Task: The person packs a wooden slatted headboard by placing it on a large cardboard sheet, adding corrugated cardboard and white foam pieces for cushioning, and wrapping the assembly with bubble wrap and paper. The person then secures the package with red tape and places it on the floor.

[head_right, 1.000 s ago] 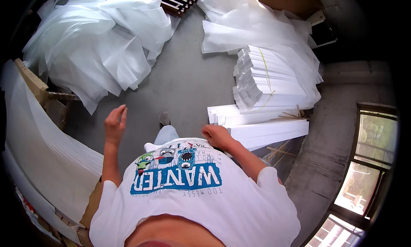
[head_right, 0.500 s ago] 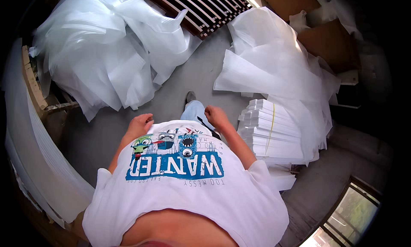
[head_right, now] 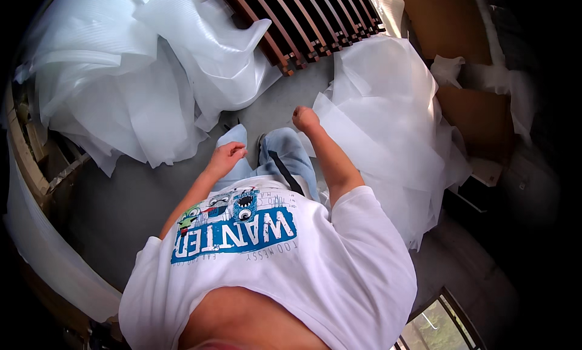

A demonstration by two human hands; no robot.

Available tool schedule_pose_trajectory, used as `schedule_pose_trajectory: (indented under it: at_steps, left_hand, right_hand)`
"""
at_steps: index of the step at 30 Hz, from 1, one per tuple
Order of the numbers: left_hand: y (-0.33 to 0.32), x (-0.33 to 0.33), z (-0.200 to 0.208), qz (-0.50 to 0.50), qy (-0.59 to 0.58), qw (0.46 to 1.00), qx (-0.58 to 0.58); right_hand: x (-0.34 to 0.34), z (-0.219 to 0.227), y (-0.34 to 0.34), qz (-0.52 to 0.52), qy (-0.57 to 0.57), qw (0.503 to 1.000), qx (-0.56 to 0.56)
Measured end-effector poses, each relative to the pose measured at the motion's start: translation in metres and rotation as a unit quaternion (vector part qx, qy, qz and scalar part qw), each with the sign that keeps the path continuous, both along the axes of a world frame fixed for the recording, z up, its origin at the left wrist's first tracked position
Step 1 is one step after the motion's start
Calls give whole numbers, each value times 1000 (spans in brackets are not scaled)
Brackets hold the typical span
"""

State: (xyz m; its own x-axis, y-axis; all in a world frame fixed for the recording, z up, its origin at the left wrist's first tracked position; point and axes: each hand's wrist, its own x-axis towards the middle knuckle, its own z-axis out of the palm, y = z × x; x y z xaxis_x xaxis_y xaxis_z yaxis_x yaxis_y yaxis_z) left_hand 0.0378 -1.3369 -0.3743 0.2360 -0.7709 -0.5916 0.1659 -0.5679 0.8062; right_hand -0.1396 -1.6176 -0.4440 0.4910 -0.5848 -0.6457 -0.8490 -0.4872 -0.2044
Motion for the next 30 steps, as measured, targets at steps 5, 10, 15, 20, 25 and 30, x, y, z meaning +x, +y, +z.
schedule_pose_trajectory:
  at_steps: [5,10,15,20,25,30]
  left_hand:
    - [-64,0,-34,20,98,994,52]
    - [-120,0,-166,95,166,978,88]
    - [-216,-9,-327,139,117,978,99]
    - [-305,20,-426,283,59,953,95]
    - [-329,63,-420,261,-163,948,81]
    - [-322,91,-383,340,-96,936,-4]
  right_hand:
    - [43,-74,-71,6,39,999,3]
    - [147,-206,-154,-5,9,999,-54]
    - [239,-310,-201,19,82,995,-58]
    - [234,-350,-202,77,-9,992,-98]
    - [207,-342,-216,82,-129,988,-26]
    - [195,-264,-195,56,-175,982,37]
